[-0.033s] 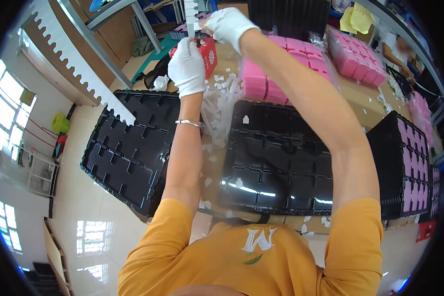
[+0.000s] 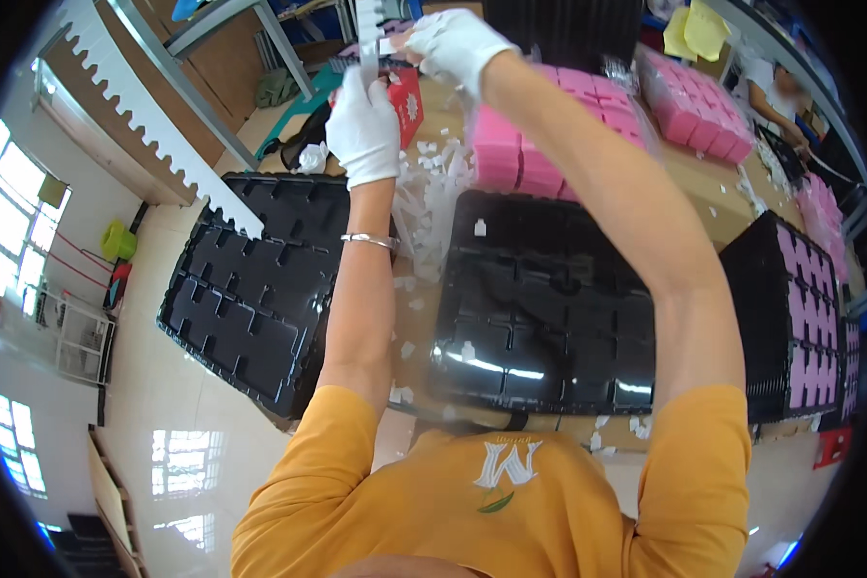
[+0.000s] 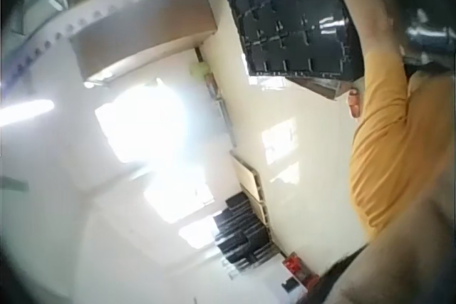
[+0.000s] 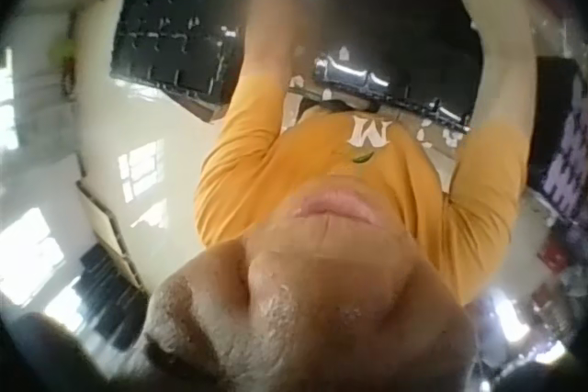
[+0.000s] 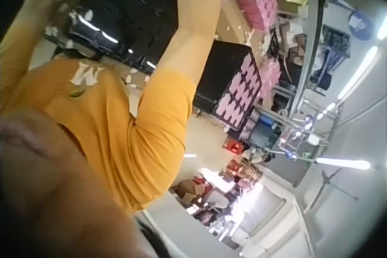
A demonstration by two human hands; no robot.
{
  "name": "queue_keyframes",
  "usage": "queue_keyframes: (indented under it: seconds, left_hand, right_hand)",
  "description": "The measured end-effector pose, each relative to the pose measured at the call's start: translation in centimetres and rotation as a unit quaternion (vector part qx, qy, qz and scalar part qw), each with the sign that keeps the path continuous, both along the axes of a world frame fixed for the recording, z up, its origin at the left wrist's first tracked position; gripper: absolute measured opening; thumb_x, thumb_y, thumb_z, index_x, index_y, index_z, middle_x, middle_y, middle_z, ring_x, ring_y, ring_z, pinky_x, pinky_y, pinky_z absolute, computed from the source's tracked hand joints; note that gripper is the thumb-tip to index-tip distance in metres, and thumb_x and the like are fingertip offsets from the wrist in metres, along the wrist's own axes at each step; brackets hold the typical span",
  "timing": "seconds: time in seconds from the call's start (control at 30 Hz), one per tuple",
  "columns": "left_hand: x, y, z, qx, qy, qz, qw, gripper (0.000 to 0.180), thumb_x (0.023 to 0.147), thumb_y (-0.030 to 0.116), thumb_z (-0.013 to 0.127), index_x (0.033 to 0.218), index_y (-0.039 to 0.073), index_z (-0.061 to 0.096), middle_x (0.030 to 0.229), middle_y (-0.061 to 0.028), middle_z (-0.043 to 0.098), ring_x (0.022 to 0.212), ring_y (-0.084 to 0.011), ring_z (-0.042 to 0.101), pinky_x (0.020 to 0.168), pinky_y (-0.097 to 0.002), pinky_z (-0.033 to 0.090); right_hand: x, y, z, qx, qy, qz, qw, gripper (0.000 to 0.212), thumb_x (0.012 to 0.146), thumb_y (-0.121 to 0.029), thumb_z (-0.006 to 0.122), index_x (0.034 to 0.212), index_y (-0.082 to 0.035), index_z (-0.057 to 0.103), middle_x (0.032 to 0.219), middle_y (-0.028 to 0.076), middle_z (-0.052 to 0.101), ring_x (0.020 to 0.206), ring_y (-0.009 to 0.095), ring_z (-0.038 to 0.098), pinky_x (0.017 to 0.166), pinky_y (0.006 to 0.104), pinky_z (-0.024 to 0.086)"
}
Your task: The person peels small white adhesive squares from a strip and places them onto the surface of a black plastic tray. They then pick up a pink plastic insert and press it into the black tray, aligning it with the grid pattern. This process is repeated for multiple trays.
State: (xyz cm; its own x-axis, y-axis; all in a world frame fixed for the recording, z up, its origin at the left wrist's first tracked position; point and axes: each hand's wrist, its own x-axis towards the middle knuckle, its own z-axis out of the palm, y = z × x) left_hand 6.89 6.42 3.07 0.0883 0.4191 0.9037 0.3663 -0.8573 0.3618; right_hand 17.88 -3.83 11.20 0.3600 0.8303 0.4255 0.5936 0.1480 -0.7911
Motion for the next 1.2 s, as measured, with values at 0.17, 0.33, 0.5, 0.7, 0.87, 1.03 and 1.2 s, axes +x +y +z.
queue_keyframes:
  seconds: [0.17,0.33,0.5,0.7,0.87,1.03,1.2]
  left_hand:
    - [-5.5,-5.4,-1.6,-0.035,0.078,-0.116,0.99,0.039,0.081,0.014,0.068,0.115,-0.003,0.057,0.11,-0.0216,0.061,0.105,-0.0365,0.057,0.093,-0.0411,0.045]
    - [-13.0,-11.3,-7.7,-0.076,0.073,-0.178,0.978,0.032,0.084,0.0,0.065,0.115,-0.004,0.061,0.113,-0.0172,0.065,0.1,-0.0297,0.064,0.09,-0.0359,0.049]
    - [-15.3,-13.0,-11.5,-0.126,0.195,-0.2,0.952,0.033,0.087,0.001,0.064,0.12,-0.003,0.059,0.118,-0.0125,0.065,0.099,-0.0218,0.065,0.087,-0.0324,0.049]
    - [-16.4,-13.9,-11.4,-0.08,0.239,-0.196,0.948,0.035,0.086,-0.001,0.063,0.12,-0.002,0.058,0.12,-0.0137,0.064,0.106,-0.0253,0.063,0.091,-0.0344,0.048]
    - [-18.1,-17.4,-13.0,-0.138,0.234,-0.184,0.945,0.037,0.083,-0.002,0.065,0.12,-0.005,0.056,0.122,-0.0172,0.062,0.119,-0.031,0.056,0.101,-0.0381,0.042]
    - [-19.9,-19.0,-15.5,-0.262,0.232,-0.165,0.922,0.046,0.091,0.012,0.062,0.131,-0.004,0.047,0.137,-0.017,0.05,0.126,-0.028,0.048,0.106,-0.0386,0.037]
    - [-20.0,-19.3,-16.9,-0.224,0.271,-0.179,0.919,0.062,0.1,0.043,0.045,0.13,-0.01,0.046,0.13,-0.0249,0.052,0.123,-0.0392,0.048,0.105,-0.0446,0.035]
  right_hand:
    - [-0.4,-14.1,-2.7,-0.226,-0.009,0.082,0.971,0.018,0.082,-0.019,0.064,0.087,-0.002,0.062,0.079,-0.001,0.057,0.07,0.007,0.05,0.064,0.024,0.039]
    - [-2.5,-29.1,-6.7,-0.447,-0.024,0.039,0.893,0.022,0.072,-0.016,0.075,0.071,0.001,0.06,0.07,0.005,0.051,0.068,0.016,0.052,0.065,0.0287,0.041]
    - [-3.8,-36.5,-12.4,-0.46,-0.203,0.021,0.864,0.013,0.07,-0.014,0.073,0.072,-0.004,0.065,0.073,0.007,0.054,0.074,0.025,0.057,0.069,0.0359,0.046]
    - [-4.3,-35.2,-16.2,-0.597,-0.27,-0.075,0.752,0.014,0.073,-0.015,0.073,0.074,-0.004,0.066,0.084,0.012,0.062,0.088,0.028,0.063,0.077,0.0361,0.052]
    - [-4.0,-39.1,-18.0,-0.375,-0.369,-0.202,0.826,0.022,0.07,-0.017,0.077,0.077,-0.007,0.059,0.078,0.01,0.056,0.079,0.028,0.059,0.069,0.0379,0.048]
    - [-6.8,-40.2,-18.1,-0.295,-0.2,-0.274,0.893,0.029,0.07,-0.022,0.079,0.072,-0.007,0.053,0.073,0.009,0.051,0.071,0.029,0.052,0.067,0.0384,0.043]
    - [-5.5,-40.6,-20.3,-0.313,-0.092,-0.315,0.891,0.032,0.076,-0.023,0.076,0.073,-0.006,0.048,0.07,0.005,0.044,0.068,0.022,0.049,0.063,0.0342,0.04]
